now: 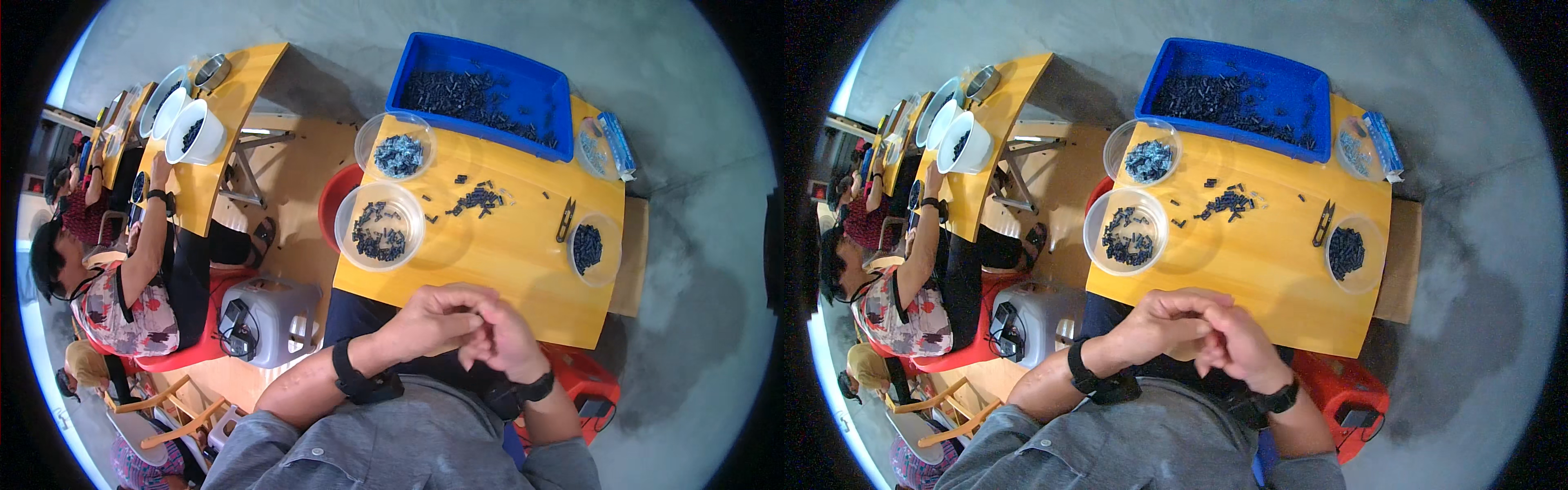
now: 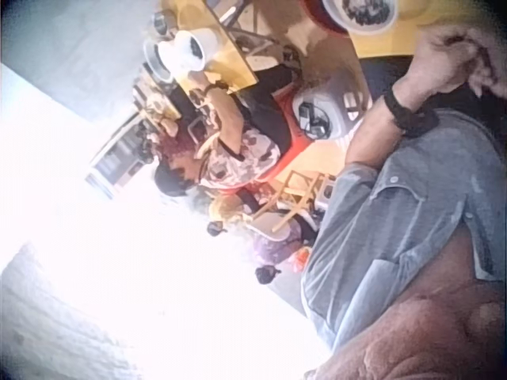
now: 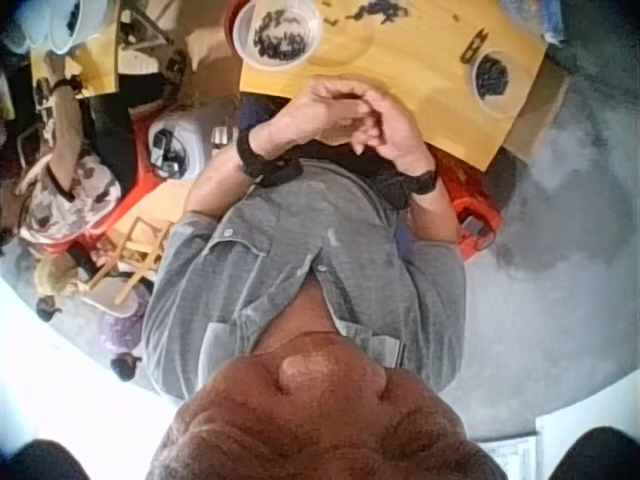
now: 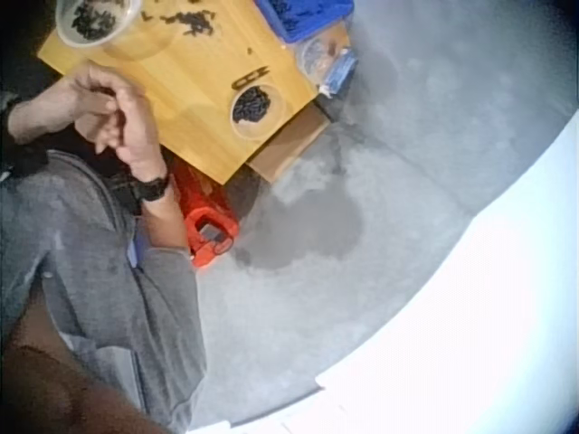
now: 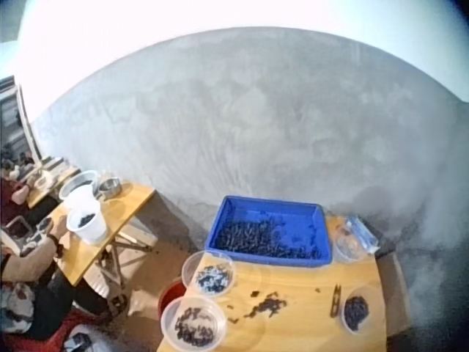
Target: Assembling small black and blue plastic components by hand at a workbench.
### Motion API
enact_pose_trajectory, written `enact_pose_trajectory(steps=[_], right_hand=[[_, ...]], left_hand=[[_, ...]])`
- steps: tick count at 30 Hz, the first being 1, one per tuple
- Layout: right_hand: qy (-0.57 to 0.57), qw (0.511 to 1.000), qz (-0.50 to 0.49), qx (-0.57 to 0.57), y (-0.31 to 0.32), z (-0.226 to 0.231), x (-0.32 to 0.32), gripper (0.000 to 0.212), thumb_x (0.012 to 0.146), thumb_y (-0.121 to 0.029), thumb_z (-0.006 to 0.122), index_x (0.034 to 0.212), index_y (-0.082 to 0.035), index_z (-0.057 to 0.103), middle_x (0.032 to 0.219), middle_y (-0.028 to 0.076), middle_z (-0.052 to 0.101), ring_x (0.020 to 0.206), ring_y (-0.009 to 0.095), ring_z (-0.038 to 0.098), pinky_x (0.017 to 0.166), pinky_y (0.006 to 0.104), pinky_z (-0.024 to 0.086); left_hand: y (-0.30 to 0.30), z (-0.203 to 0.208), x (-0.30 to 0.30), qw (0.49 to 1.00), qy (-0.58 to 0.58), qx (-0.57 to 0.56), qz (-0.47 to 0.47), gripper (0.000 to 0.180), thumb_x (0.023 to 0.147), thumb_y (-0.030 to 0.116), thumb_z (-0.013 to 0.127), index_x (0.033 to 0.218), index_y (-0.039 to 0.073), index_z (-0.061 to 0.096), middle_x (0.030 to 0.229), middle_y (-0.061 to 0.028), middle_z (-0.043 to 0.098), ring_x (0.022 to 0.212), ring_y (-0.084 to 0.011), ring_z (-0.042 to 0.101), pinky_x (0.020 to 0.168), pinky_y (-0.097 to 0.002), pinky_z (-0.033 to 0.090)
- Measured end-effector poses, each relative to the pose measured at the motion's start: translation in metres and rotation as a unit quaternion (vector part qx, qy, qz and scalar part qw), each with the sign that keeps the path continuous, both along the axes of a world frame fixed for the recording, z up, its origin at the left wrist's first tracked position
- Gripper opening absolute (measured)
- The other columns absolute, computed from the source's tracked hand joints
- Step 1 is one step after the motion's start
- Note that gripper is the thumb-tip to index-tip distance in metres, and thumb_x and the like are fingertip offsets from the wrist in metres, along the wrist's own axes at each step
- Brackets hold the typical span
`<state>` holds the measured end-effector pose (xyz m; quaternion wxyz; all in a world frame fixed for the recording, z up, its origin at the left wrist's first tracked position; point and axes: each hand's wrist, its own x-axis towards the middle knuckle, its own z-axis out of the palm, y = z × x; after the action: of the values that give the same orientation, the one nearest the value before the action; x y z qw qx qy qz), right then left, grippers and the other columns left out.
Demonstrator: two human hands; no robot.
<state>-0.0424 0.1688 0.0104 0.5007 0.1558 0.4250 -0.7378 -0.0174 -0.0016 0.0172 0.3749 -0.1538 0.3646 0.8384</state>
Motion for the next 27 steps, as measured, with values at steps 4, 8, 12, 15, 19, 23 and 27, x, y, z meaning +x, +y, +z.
enact_pose_trajectory(steps=[4, 8, 12, 15, 19, 23, 27], right_hand=[[0.431, 0.842, -0.020, 0.325, 0.054, 0.001, -0.049, 0.038, 0.092, -0.027, 0.049, 0.061, -0.006, 0.048, 0.054, 0.002, 0.047, 0.050, 0.011, 0.049, 0.047, 0.0275, 0.037], [0.535, 0.635, -0.041, 0.555, 0.105, -0.003, -0.101, 0.041, 0.091, -0.033, 0.053, 0.066, 0.000, 0.053, 0.058, 0.011, 0.052, 0.059, 0.021, 0.057, 0.057, 0.0355, 0.042], [0.479, 0.545, 0.065, 0.685, 0.115, 0.001, -0.114, 0.039, 0.086, -0.039, 0.058, 0.082, 0.000, 0.064, 0.080, 0.021, 0.063, 0.075, 0.038, 0.061, 0.068, 0.0440, 0.047], [0.496, 0.469, 0.060, 0.728, 0.097, -0.007, -0.112, 0.029, 0.084, -0.031, 0.061, 0.083, -0.003, 0.063, 0.080, 0.019, 0.063, 0.074, 0.037, 0.061, 0.067, 0.0433, 0.048], [0.671, 0.528, 0.017, 0.520, 0.045, -0.047, -0.106, 0.011, 0.078, -0.016, 0.064, 0.078, -0.006, 0.059, 0.073, 0.015, 0.059, 0.070, 0.036, 0.060, 0.060, 0.0423, 0.048], [0.669, 0.601, 0.041, 0.436, -0.014, -0.077, -0.100, 0.014, 0.077, -0.015, 0.066, 0.083, -0.005, 0.058, 0.075, 0.015, 0.059, 0.070, 0.036, 0.060, 0.061, 0.0443, 0.047], [0.653, 0.608, 0.070, 0.446, -0.041, -0.085, -0.103, 0.022, 0.075, -0.014, 0.068, 0.090, -0.002, 0.057, 0.079, 0.016, 0.062, 0.074, 0.035, 0.061, 0.065, 0.0445, 0.048]], left_hand=[[0.015, -0.035, 0.003, 0.944, 0.285, -0.148, 0.072, 0.041, 0.088, 0.004, 0.059, 0.127, -0.001, 0.051, 0.116, -0.0100, 0.059, 0.106, -0.0157, 0.058, 0.088, -0.0274, 0.048], [0.005, -0.058, 0.002, 0.941, 0.192, -0.280, -0.003, 0.038, 0.085, 0.009, 0.061, 0.121, -0.003, 0.055, 0.110, -0.0125, 0.063, 0.095, -0.0169, 0.061, 0.080, -0.0275, 0.051], [0.000, -0.090, 0.005, 0.931, 0.137, -0.338, 0.000, 0.033, 0.082, 0.013, 0.063, 0.111, -0.003, 0.061, 0.099, -0.0133, 0.066, 0.093, -0.0196, 0.063, 0.078, -0.0298, 0.051], [-0.004, -0.103, 0.006, 0.934, 0.107, -0.339, 0.032, 0.029, 0.083, 0.014, 0.063, 0.106, -0.003, 0.062, 0.094, -0.0104, 0.067, 0.085, -0.0182, 0.063, 0.073, -0.0297, 0.052], [-0.007, -0.114, 0.007, 0.939, 0.113, -0.320, 0.048, 0.024, 0.088, 0.012, 0.060, 0.108, -0.001, 0.060, 0.095, -0.0086, 0.063, 0.080, -0.0146, 0.063, 0.056, -0.0317, 0.059], [-0.011, -0.118, 0.005, 0.952, 0.077, -0.289, 0.063, 0.020, 0.088, 0.013, 0.060, 0.105, 0.001, 0.062, 0.091, -0.0066, 0.064, 0.080, -0.0125, 0.063, 0.057, -0.0322, 0.060], [-0.014, -0.133, 0.008, 0.940, 0.154, -0.297, 0.068, 0.017, 0.090, 0.013, 0.059, 0.103, 0.003, 0.064, 0.086, -0.0044, 0.067, 0.077, -0.0097, 0.062, 0.061, -0.0287, 0.057]])
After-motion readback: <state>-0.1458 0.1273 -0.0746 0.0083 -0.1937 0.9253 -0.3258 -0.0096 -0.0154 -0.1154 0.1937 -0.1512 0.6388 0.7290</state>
